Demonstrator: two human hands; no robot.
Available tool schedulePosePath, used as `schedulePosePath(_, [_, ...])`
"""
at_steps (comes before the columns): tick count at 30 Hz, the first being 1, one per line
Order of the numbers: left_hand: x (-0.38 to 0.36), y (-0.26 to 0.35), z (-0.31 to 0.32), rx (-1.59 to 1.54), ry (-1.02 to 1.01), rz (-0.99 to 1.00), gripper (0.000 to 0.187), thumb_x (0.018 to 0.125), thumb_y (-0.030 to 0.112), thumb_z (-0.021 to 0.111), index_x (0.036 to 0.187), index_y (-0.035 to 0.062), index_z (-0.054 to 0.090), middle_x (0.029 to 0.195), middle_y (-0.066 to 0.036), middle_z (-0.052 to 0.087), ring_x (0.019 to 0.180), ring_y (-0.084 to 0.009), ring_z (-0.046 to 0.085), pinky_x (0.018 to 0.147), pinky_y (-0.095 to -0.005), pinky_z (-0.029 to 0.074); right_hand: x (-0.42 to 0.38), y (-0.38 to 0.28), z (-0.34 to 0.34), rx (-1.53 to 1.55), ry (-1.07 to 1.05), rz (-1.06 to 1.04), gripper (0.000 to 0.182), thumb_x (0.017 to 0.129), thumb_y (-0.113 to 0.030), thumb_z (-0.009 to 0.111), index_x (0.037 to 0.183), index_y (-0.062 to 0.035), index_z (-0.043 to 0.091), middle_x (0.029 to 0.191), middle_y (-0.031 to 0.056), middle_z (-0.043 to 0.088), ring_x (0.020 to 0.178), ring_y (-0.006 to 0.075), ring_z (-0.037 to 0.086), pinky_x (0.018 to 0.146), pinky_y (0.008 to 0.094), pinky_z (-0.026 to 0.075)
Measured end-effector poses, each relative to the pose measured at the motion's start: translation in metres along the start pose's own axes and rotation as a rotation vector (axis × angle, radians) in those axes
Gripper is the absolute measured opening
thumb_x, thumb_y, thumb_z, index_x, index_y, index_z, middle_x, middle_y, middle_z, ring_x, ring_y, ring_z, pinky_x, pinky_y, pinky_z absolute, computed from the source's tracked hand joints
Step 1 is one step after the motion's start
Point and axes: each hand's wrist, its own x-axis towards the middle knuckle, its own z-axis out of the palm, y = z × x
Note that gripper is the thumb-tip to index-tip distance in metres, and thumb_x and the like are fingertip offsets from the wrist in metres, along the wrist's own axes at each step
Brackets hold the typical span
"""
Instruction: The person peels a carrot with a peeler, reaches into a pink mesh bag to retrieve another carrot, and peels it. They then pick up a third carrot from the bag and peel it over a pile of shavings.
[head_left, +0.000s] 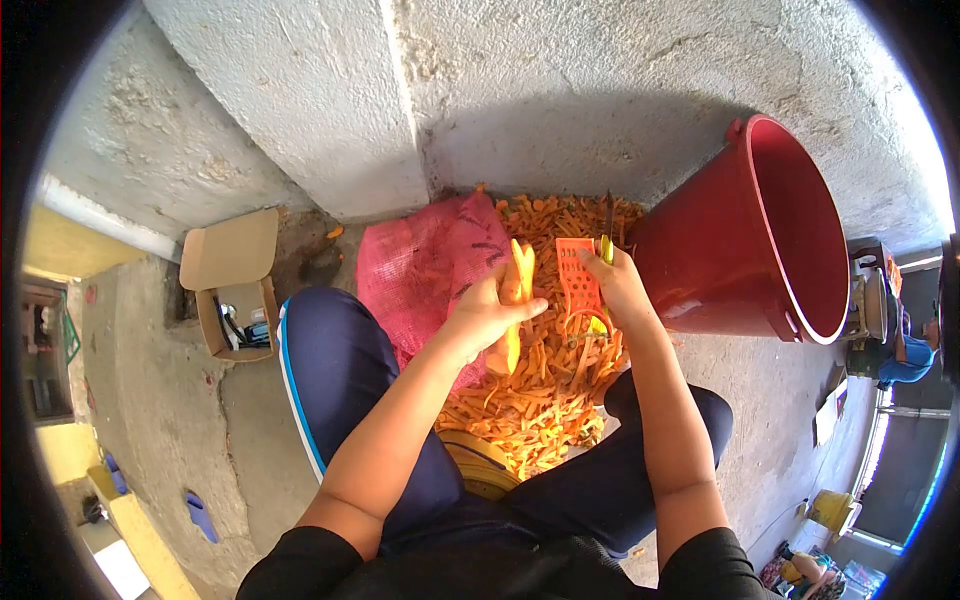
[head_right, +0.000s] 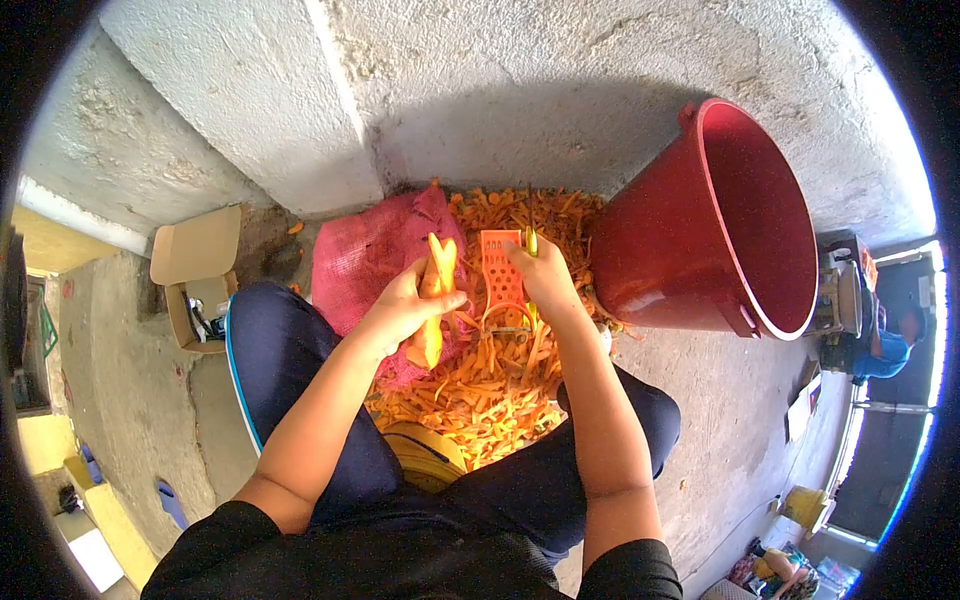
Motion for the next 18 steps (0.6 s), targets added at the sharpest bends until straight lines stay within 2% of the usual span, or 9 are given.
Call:
schedulePosePath(3, [0.007,-0.004,-0.005,-0.44,-0.034,-0.289,0.029,0.079,0.019,0.054,0.103,0.0059,0.045,0.085,-0.005,0.053,0.079,-0.017,0.054,0.069,-0.0332,0.047,0.001,-0.002,0.0,-0.023,0.048,-0.008,0.015,0.082,-0.015,0.05,0.084,0.0003,0.052,0.071,0.0016,0.054,0.063,0.0089,0.05,0.056,0.0257,0.041])
schedulePosePath(4, [-0.001,0.007,-0.006,-0.602,-0.059,-0.422,0.024,0.081,0.026,0.048,0.097,0.0069,0.046,0.081,-0.005,0.052,0.076,-0.0181,0.054,0.065,-0.0346,0.047,0.0,-0.006,0.001,0.019,0.046,-0.008,0.016,0.083,-0.015,0.05,0.087,0.0002,0.052,0.074,0.0022,0.054,0.065,0.0094,0.051,0.057,0.0259,0.042])
schedulePosePath(7, [-0.003,0.009,-0.011,-0.664,-0.149,-0.659,0.027,0.08,0.028,0.049,0.097,0.0072,0.047,0.081,-0.005,0.052,0.073,-0.0167,0.053,0.063,-0.0326,0.047,-0.005,-0.016,0.006,0.166,0.034,-0.012,0.018,0.083,-0.014,0.051,0.092,0.0005,0.052,0.08,0.0036,0.056,0.07,0.0105,0.054,0.061,0.026,0.046])
schedulePosePath(9, [-0.002,0.006,-0.004,-0.58,-0.084,-0.49,0.026,0.08,0.028,0.049,0.096,0.0074,0.048,0.08,-0.005,0.052,0.072,-0.0161,0.053,0.063,-0.0316,0.047,-0.006,-0.017,0.008,0.292,0.026,-0.024,0.02,0.082,-0.014,0.054,0.094,0.001,0.052,0.081,0.004,0.056,0.071,0.0107,0.055,0.061,0.0257,0.047])
schedulePosePath(10, [-0.002,0.007,-0.001,-0.538,-0.051,-0.404,0.026,0.08,0.028,0.049,0.096,0.0074,0.048,0.079,-0.005,0.052,0.072,-0.0158,0.053,0.062,-0.0311,0.047,-0.008,-0.019,0.009,0.261,-0.003,-0.018,0.021,0.081,-0.014,0.055,0.094,0.0012,0.052,0.082,0.0043,0.056,0.072,0.0107,0.055,0.062,0.0255,0.047])
schedulePosePath(13, [-0.006,0.027,0.003,-0.656,-0.061,-0.38,0.027,0.081,0.03,0.048,0.095,0.0074,0.049,0.079,-0.004,0.053,0.071,-0.0153,0.053,0.062,-0.0305,0.046,-0.02,-0.031,0.017,0.2,-0.087,-0.01,0.022,0.078,-0.012,0.058,0.094,0.0018,0.052,0.082,0.005,0.057,0.069,0.0105,0.056,0.062,0.025,0.047])
schedulePosePath(14, [0.0,0.013,-0.007,-0.68,-0.189,-0.451,0.029,0.084,0.031,0.046,0.099,0.007,0.049,0.084,-0.004,0.055,0.073,-0.0149,0.055,0.063,-0.0287,0.047,-0.024,-0.033,0.022,0.216,-0.107,-0.041,0.022,0.078,-0.012,0.058,0.094,0.0017,0.052,0.082,0.0047,0.057,0.069,0.0104,0.055,0.063,0.0249,0.047])
schedulePosePath(16, [0.004,-0.001,-0.004,-0.804,-0.21,-0.407,0.031,0.085,0.032,0.044,0.102,0.0066,0.049,0.088,-0.005,0.056,0.074,-0.0145,0.056,0.063,-0.0282,0.048,-0.033,-0.042,0.031,0.261,-0.135,-0.017,0.022,0.079,-0.012,0.057,0.095,0.0016,0.051,0.082,0.0043,0.057,0.069,0.0099,0.055,0.063,0.0246,0.046])
schedulePosePath(18, [0.001,0.005,-0.002,-0.936,-0.262,-0.415,0.032,0.088,0.029,0.038,0.105,0.0046,0.049,0.092,-0.008,0.058,0.076,-0.0144,0.058,0.065,-0.0294,0.05,-0.034,-0.036,0.04,0.237,-0.084,-0.116,0.022,0.08,-0.015,0.056,0.096,-0.0005,0.051,0.079,0.003,0.057,0.066,0.0084,0.054,0.059,0.0227,0.045])
